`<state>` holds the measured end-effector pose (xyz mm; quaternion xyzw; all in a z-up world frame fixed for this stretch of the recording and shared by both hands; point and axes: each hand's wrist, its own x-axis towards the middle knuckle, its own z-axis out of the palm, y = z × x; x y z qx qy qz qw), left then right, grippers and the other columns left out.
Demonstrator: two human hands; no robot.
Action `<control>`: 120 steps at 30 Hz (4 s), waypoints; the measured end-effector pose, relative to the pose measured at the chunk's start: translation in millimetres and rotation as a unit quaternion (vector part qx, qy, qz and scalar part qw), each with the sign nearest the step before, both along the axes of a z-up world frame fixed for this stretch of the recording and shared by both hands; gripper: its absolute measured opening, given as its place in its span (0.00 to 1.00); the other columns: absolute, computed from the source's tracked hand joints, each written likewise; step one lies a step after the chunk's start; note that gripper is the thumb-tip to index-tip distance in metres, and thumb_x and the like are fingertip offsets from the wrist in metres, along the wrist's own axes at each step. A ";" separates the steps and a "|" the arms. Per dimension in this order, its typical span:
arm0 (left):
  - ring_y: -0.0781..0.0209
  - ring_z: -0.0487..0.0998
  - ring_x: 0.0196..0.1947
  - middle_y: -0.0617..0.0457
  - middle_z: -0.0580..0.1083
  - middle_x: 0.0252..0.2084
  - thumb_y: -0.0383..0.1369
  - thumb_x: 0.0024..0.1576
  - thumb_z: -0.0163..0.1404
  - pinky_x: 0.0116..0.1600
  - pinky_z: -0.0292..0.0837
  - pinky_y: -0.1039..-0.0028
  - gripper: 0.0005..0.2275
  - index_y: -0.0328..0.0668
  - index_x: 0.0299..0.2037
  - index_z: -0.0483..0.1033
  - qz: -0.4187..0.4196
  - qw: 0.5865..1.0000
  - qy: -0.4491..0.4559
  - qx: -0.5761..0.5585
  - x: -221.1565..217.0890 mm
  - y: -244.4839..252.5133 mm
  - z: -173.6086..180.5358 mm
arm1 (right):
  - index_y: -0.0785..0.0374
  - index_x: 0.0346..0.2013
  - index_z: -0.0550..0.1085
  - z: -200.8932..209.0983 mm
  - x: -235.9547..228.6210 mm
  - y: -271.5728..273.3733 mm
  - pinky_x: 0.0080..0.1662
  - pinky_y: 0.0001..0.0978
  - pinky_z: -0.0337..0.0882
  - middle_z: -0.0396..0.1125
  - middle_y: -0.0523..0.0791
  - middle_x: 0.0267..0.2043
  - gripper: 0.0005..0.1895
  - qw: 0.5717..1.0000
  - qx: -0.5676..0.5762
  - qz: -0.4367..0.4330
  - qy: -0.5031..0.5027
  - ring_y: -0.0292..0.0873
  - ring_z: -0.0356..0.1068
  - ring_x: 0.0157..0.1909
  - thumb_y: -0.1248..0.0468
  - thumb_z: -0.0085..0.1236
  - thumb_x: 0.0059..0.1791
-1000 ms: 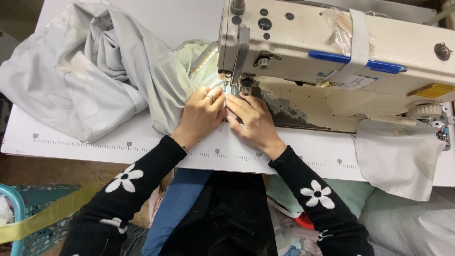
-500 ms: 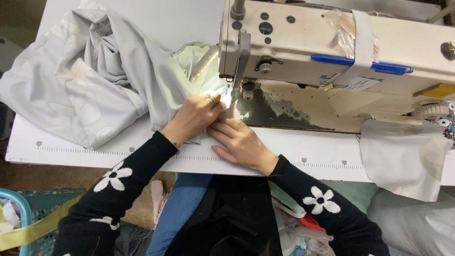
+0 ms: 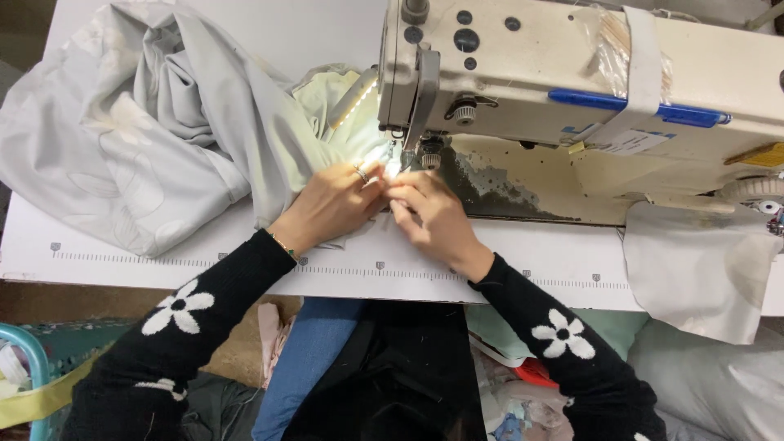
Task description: Sewing fabric pieces together using an industrial sewing machine
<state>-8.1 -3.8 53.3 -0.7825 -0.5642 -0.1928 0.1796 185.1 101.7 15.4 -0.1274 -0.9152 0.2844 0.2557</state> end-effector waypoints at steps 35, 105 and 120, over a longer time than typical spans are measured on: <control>0.54 0.71 0.67 0.62 0.79 0.47 0.32 0.51 0.48 0.75 0.33 0.37 0.08 0.60 0.37 0.78 0.085 0.991 -0.105 -0.015 -99.3 -88.8 -27.1 | 0.60 0.52 0.77 20.9 -26.2 -34.3 0.59 0.41 0.70 0.72 0.47 0.55 0.15 0.970 0.234 0.045 0.048 0.49 0.72 0.58 0.64 0.54 0.51; 0.52 0.77 0.53 0.49 0.74 0.37 0.29 0.62 0.38 0.57 0.72 0.70 0.11 0.41 0.46 0.76 -0.208 0.975 0.073 -0.004 -45.3 26.3 -5.7 | 0.59 0.40 0.79 15.8 -9.4 7.2 0.55 0.34 0.73 0.74 0.43 0.46 0.09 0.968 0.237 0.049 0.062 0.45 0.73 0.55 0.61 0.54 0.51; 0.49 0.76 0.61 0.47 0.76 0.56 0.26 0.56 0.45 0.61 0.75 0.67 0.12 0.34 0.48 0.78 -0.059 0.986 -0.159 -0.004 -27.2 18.0 -49.8 | 0.60 0.48 0.79 17.7 -7.5 19.6 0.56 0.36 0.74 0.74 0.45 0.51 0.12 0.988 0.145 0.035 0.030 0.48 0.73 0.57 0.60 0.54 0.54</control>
